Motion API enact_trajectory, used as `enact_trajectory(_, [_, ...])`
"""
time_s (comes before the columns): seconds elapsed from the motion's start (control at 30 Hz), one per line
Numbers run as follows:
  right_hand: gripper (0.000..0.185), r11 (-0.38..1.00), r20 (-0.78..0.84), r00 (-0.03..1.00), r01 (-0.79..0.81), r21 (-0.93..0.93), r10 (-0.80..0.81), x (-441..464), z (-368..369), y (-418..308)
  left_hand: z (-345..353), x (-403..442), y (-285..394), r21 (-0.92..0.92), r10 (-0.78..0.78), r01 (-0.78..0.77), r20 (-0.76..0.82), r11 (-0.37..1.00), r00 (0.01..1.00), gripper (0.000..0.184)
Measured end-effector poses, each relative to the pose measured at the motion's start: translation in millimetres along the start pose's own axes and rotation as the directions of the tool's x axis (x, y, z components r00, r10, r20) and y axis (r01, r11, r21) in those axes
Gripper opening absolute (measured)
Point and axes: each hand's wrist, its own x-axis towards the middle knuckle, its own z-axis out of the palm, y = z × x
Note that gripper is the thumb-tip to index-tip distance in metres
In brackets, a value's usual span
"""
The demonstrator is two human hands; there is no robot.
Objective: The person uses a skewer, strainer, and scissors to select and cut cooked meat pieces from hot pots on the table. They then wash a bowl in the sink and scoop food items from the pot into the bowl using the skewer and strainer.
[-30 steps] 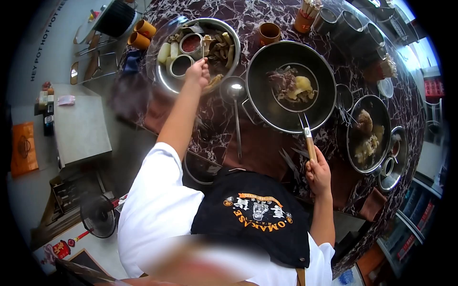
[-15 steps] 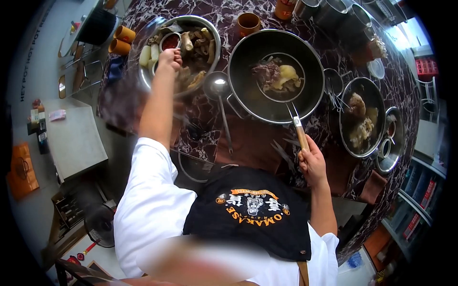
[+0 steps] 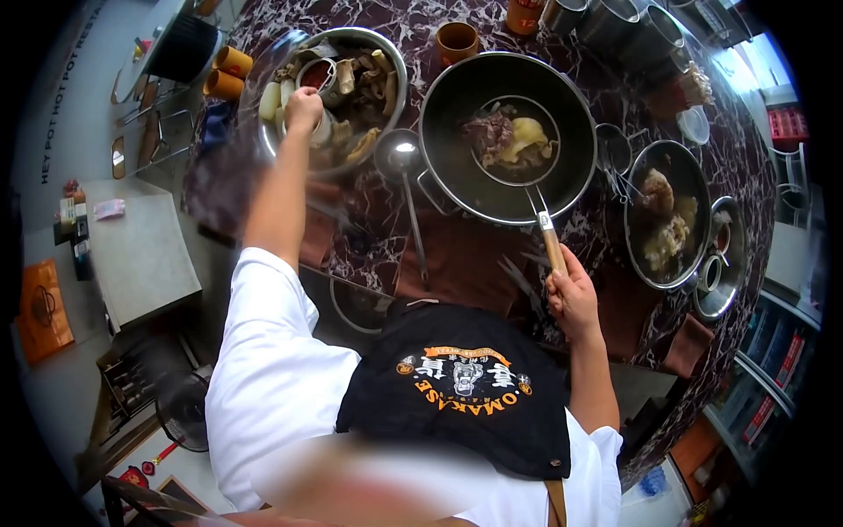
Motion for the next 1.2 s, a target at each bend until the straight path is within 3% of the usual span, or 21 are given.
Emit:
enact_trajectory(0.13, [0.054,1.0,-0.018,1.0,-0.002,-0.001,0.002,0,3,-1,-28,-9,16,0.078,0.074,-0.077,0.048,0.994,0.996,0.034])
enact_trajectory(0.2, [0.054,1.0,0.002,1.0,0.002,0.021,-0.002,0,5,-1,-25,6,8,0.079,0.068,-0.065,-0.028,0.995,0.997,0.033])
enact_trajectory(0.3, [0.054,0.999,0.023,0.999,0.024,0.022,-0.025,1,2,3,-13,31,-15,-0.299,0.242,-0.262,-0.104,0.918,0.965,0.03])
enact_trajectory(0.37, [0.053,1.0,0.04,0.999,0.027,0.014,-0.028,1,4,1,-20,-6,5,-0.61,0.246,-0.22,-0.043,0.761,0.968,0.027])
enact_trajectory(0.43, [0.055,0.998,-0.001,0.999,0.044,-0.043,-0.044,5,-1,4,-30,-60,24,-0.411,0.295,-0.274,-0.013,0.869,0.955,0.024])
enact_trajectory(0.5, [0.059,0.968,-0.051,0.995,0.067,-0.242,-0.082,8,5,-7,-13,-93,13,-0.512,0.337,-0.227,0.132,0.828,0.932,0.024])
enact_trajectory(0.6, [0.054,0.802,-0.045,0.976,0.149,-0.579,-0.214,26,-2,-21,11,-151,5,-0.507,0.419,-0.303,0.13,0.807,0.898,0.021])
enact_trajectory(0.63, [0.053,0.714,-0.024,0.962,0.186,-0.675,-0.274,36,-10,-22,12,-174,8,-0.609,0.353,-0.164,0.203,0.776,0.913,0.021])
enact_trajectory(0.7, [0.05,0.478,0.024,0.901,0.253,-0.841,-0.433,50,-21,-29,22,-206,1,-0.68,0.315,-0.064,0.251,0.73,0.915,0.021])
enact_trajectory(0.77, [0.05,0.441,0.033,0.891,0.255,-0.86,-0.452,43,-15,-44,34,-234,-9,-0.684,0.335,-0.11,0.205,0.721,0.92,0.022])
enact_trajectory(0.83, [0.05,0.455,0.035,0.88,0.278,-0.846,-0.473,53,-30,-35,24,-262,0,-0.592,0.373,-0.225,0.14,0.774,0.917,0.023])
enact_trajectory(0.9, [0.05,0.493,0.027,0.87,0.304,-0.815,-0.492,55,-33,-33,29,-271,-3,-0.586,0.328,-0.137,0.234,0.799,0.915,0.024])
enact_trajectory(0.97, [0.05,0.561,0.016,0.889,0.303,-0.77,-0.457,47,-28,-39,35,-268,-2,-0.527,0.332,-0.178,0.212,0.831,0.919,0.026])
enact_trajectory(1.03, [0.049,0.802,-0.084,0.966,0.152,-0.578,-0.244,37,-19,-48,29,-263,13,-0.421,0.366,-0.252,0.215,0.871,0.906,0.026])
enact_trajectory(1.1, [0.048,0.849,-0.091,0.972,0.141,-0.51,-0.216,43,-20,-47,27,-254,26,-0.356,0.359,-0.26,0.251,0.898,0.899,0.026])
enact_trajectory(1.17, [0.048,0.897,-0.069,0.993,0.051,-0.44,-0.091,55,-30,-45,34,-238,35,-0.221,0.417,-0.373,0.21,0.901,0.884,0.026])
enact_trajectory(1.2, [0.048,0.891,-0.05,0.996,0.047,-0.451,-0.078,52,-23,-48,32,-233,44,-0.187,0.381,-0.343,0.245,0.921,0.891,0.027])
